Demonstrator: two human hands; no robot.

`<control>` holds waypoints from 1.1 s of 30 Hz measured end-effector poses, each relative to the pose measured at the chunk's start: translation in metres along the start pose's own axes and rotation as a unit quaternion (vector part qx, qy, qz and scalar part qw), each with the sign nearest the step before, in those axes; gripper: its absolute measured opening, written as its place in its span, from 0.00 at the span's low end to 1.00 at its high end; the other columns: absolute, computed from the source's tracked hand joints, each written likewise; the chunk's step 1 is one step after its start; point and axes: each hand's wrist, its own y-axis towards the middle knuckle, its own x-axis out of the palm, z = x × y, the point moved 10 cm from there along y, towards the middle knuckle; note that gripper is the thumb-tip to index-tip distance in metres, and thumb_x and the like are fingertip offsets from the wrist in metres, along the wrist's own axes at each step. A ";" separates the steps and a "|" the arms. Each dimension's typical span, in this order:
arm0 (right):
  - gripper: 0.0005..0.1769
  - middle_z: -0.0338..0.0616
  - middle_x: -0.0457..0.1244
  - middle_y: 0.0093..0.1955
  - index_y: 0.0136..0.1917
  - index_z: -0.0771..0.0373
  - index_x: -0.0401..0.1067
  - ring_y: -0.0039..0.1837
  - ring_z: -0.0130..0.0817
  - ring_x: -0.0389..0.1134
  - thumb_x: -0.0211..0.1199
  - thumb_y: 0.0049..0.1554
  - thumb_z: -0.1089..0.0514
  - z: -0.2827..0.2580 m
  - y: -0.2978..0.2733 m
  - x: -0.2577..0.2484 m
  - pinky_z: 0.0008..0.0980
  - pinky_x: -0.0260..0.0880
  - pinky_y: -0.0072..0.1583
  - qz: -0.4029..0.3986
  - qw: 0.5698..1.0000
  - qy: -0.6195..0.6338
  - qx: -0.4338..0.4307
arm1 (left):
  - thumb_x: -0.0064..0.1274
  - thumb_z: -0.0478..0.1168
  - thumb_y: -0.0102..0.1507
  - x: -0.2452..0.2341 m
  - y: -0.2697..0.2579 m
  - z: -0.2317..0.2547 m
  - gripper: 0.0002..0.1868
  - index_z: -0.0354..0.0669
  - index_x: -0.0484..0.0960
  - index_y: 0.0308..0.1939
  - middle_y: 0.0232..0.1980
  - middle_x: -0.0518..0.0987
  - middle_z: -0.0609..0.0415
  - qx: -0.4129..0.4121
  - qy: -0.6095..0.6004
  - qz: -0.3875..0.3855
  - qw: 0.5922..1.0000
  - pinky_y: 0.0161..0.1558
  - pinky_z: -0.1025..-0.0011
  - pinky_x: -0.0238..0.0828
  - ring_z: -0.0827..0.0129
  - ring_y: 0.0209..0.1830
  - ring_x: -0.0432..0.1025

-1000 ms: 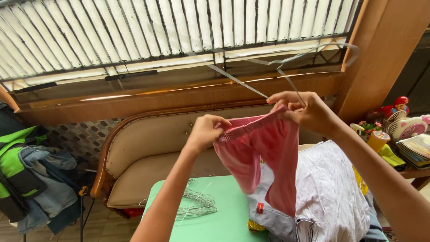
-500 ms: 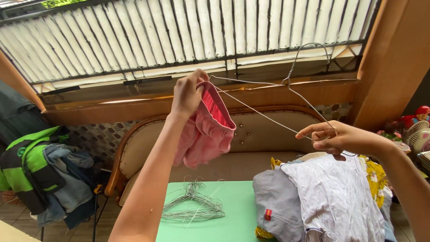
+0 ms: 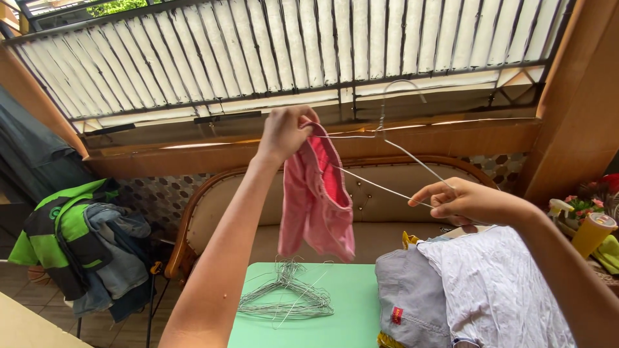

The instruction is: Hang washed clothes on a drying rack using hangers.

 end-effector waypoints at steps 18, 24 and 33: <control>0.50 0.50 0.68 0.53 0.70 0.64 0.64 0.56 0.42 0.71 0.42 0.53 0.23 -0.018 -0.001 0.007 0.43 0.74 0.56 0.003 0.897 0.397 -0.194 | 0.48 0.38 0.71 -0.037 -0.003 0.064 0.08 0.48 0.84 0.44 0.41 0.85 0.57 0.091 -0.046 -0.082 0.991 0.43 0.70 0.80 0.71 0.38 0.80; 0.31 0.45 0.57 0.65 0.72 0.51 0.67 0.59 0.37 0.68 0.63 0.58 0.44 -0.084 -0.003 0.052 0.40 0.76 0.56 0.191 0.914 -0.051 -0.354 | 0.51 0.36 0.72 -0.067 -0.001 0.080 0.06 0.43 0.83 0.46 0.40 0.85 0.54 0.112 -0.072 -0.019 0.991 0.40 0.69 0.77 0.71 0.38 0.80; 0.15 0.39 0.63 0.57 0.56 0.50 0.75 0.44 0.33 0.74 0.66 0.55 0.48 -0.080 0.013 0.043 0.35 0.75 0.47 0.220 0.909 -0.186 -0.300 | 0.46 0.25 0.66 -0.082 -0.038 0.051 0.12 0.41 0.82 0.47 0.46 0.83 0.53 0.158 -0.074 -0.042 0.984 0.48 0.65 0.78 0.66 0.47 0.78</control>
